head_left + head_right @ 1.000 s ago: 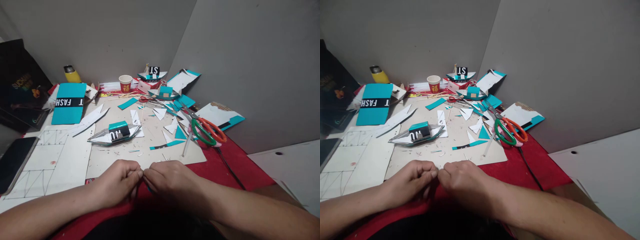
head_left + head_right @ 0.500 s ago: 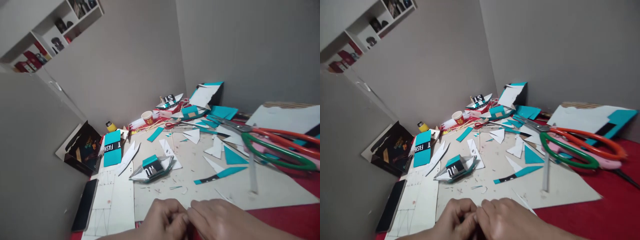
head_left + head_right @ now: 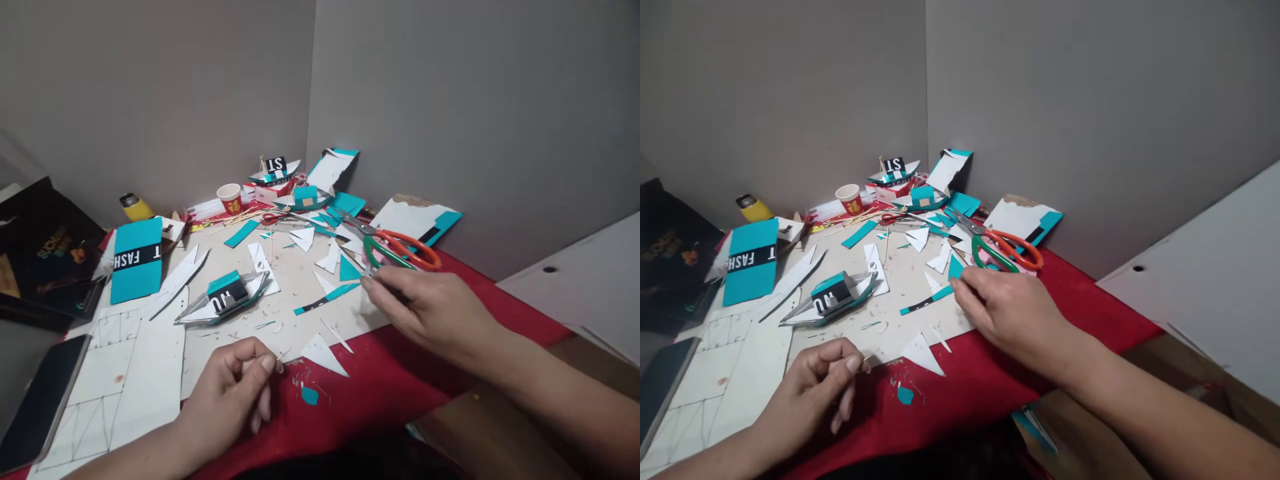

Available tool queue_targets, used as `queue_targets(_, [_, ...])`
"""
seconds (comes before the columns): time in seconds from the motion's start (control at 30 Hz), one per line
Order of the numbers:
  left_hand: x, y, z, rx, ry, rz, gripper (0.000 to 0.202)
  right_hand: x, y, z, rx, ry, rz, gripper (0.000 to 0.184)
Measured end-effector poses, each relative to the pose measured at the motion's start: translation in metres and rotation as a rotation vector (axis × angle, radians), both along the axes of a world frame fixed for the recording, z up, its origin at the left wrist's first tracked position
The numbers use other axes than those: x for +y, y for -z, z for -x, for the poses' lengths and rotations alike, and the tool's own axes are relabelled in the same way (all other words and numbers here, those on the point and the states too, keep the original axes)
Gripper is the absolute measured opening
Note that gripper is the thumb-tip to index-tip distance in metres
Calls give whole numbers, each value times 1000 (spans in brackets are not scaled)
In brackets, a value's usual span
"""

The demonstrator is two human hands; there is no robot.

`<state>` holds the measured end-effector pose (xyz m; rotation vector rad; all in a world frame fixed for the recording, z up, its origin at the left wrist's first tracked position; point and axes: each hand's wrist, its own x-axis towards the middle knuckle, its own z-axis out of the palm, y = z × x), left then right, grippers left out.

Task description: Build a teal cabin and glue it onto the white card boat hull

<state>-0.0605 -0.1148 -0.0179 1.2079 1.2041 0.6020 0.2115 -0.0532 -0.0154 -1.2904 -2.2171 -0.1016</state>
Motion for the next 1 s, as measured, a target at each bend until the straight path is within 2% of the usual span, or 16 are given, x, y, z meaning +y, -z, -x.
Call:
queue_targets(0.07, [2,1,1,-3,9,11,42,-2,3,6,-26,-31,7,29])
queue_targets(0.13, [4,1,2,7,5,10,42,-7,5,20,26,-135,61,20])
queue_targets(0.23, [3,2,2,33,-4,-9,40,-17,4,44,138,-408,256,26])
queue_targets(0.3, [2,3,2,60,1,-27,40,-21,2,58,102,-565,415,20])
queue_targets(0.37, [1,3,2,89,25,-50,40,-21,2,65,15,-634,505,19])
queue_targets(0.5, [4,3,4,97,60,-151,44,-13,4,65,-19,-637,508,28])
queue_targets(0.57, [10,1,6,56,-16,-191,38,-7,3,59,25,-602,548,27])
queue_targets(0.63, [15,0,9,15,-133,-188,30,-1,0,55,76,-555,640,26])
queue_targets(0.7, [19,-1,10,1,-196,-156,28,3,-2,52,119,-537,751,24])
queue_targets(0.77, [20,-1,9,13,-158,-121,27,5,-2,53,151,-555,825,23])
queue_targets(0.9, [18,3,5,76,11,-123,19,8,1,57,228,-619,933,20])
queue_targets(1.0, [19,4,5,47,24,-111,21,9,4,57,290,-628,1025,14])
